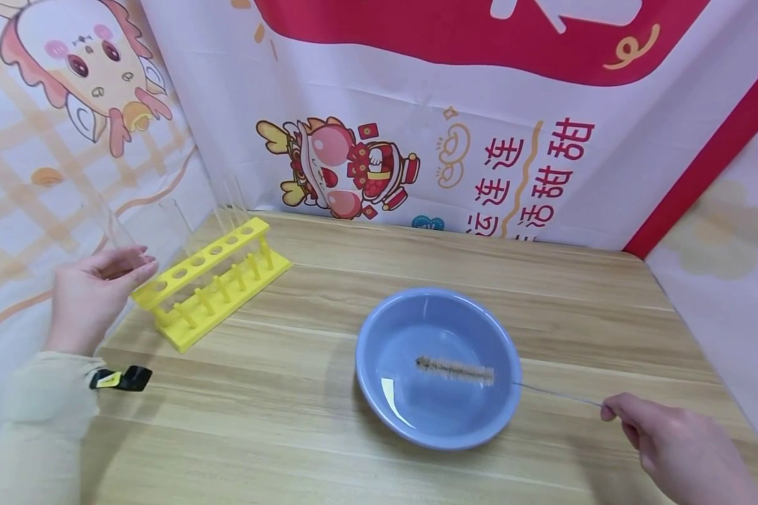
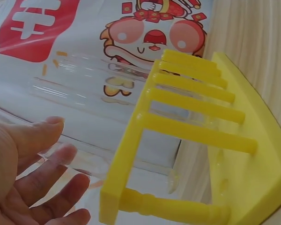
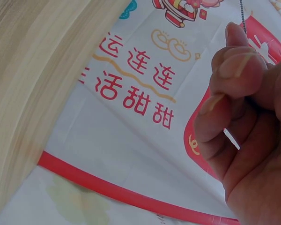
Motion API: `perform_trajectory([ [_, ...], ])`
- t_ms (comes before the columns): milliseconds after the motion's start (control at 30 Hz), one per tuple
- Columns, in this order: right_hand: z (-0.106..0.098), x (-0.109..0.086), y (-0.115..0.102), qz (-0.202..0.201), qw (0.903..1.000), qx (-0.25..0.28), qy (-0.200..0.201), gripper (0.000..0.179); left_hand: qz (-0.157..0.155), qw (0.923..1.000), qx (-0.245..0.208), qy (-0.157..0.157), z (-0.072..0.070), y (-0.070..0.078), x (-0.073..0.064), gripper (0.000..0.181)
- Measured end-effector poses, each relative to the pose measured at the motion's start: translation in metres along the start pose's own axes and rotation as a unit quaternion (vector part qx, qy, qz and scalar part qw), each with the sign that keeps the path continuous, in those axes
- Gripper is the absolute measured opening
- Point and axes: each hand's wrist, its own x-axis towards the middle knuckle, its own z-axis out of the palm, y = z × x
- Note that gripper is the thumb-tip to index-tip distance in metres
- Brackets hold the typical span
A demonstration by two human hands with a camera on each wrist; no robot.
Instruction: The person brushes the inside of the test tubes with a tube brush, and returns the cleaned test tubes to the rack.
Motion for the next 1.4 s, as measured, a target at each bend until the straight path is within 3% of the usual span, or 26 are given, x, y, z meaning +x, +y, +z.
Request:
perform_trajectory([
  [233, 0.001, 0.000, -0.001, -0.012, 0.9999, -0.002, 0.011, 0.047, -0.044, 0.9962, 0.061, -0.043, 0.001, -0.012, -0.001, 0.053],
  [533, 0.000, 0.000, -0.004, 0.002, 0.9999, -0.010, 0.001, 0.048, -0.002, 0.9974, 0.051, -0.051, 0.005, -0.024, -0.002, 0.050],
  [900, 0.001, -0.002, -0.003, -0.003, 1.0000, -0.009, 0.002, 0.047, -0.001, 0.9962, 0.064, -0.060, 0.004, -0.025, -0.002, 0.050],
  [1067, 0.000, -0.002, -0.003, -0.002, 1.0000, -0.007, 0.003, 0.048, 0.007, 0.9922, 0.107, -0.064, 0.001, -0.016, -0.002, 0.049],
  [1167, 0.000, -0.002, -0.004, -0.001, 0.9999, -0.010, 0.004, 0.048, 0.016, 0.9930, 0.102, -0.057, -0.003, -0.005, 0.002, 0.049],
  [1400, 0.001, -0.002, -0.004, -0.001, 0.9999, -0.009, 0.010, 0.051, 0.000, 0.9951, 0.092, -0.038, -0.015, 0.037, 0.019, 0.056],
])
